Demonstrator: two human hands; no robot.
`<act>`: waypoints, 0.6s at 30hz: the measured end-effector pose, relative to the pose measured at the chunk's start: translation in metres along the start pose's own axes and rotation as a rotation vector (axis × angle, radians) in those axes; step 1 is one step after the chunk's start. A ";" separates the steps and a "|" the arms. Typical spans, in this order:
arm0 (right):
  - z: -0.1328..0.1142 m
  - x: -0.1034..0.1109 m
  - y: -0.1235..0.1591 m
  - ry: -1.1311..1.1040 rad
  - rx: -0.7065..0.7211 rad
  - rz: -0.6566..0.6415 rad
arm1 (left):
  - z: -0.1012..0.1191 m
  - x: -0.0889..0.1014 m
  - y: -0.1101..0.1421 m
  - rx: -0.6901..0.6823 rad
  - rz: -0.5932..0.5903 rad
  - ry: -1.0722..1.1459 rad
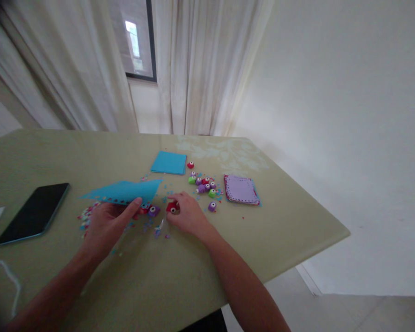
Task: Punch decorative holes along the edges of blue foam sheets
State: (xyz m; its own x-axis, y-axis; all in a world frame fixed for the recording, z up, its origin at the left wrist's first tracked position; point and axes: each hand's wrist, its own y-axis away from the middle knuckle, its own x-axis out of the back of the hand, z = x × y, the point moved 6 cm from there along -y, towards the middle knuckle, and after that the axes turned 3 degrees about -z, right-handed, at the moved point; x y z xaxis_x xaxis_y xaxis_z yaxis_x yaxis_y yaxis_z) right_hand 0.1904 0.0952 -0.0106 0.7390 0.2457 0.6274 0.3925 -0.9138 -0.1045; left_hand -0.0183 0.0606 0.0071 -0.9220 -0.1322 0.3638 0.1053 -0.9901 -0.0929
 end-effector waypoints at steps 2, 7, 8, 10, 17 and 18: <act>-0.002 -0.008 0.003 0.089 -0.001 -0.052 | 0.005 0.010 -0.002 -0.098 0.049 -0.308; -0.010 -0.028 0.007 0.179 0.002 -0.090 | -0.001 0.022 -0.007 -0.078 0.165 -0.628; -0.011 -0.032 0.007 0.164 0.006 -0.084 | -0.003 0.022 -0.007 -0.069 0.168 -0.631; -0.011 -0.038 0.006 0.069 0.016 -0.060 | -0.003 0.022 -0.008 -0.069 0.187 -0.641; 0.008 0.003 -0.004 0.114 -0.014 0.125 | -0.002 0.026 -0.005 -0.158 0.274 -0.653; 0.011 0.019 -0.004 0.296 -0.026 0.209 | -0.002 0.025 -0.003 -0.185 0.268 -0.680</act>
State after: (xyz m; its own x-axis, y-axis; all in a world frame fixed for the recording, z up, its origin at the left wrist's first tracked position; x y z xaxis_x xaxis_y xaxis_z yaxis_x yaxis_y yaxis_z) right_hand 0.2092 0.1073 -0.0069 0.6096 -0.0486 0.7912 0.2326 -0.9432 -0.2372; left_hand -0.0421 0.0606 0.0149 -0.4340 -0.4270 0.7933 0.1746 -0.9037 -0.3909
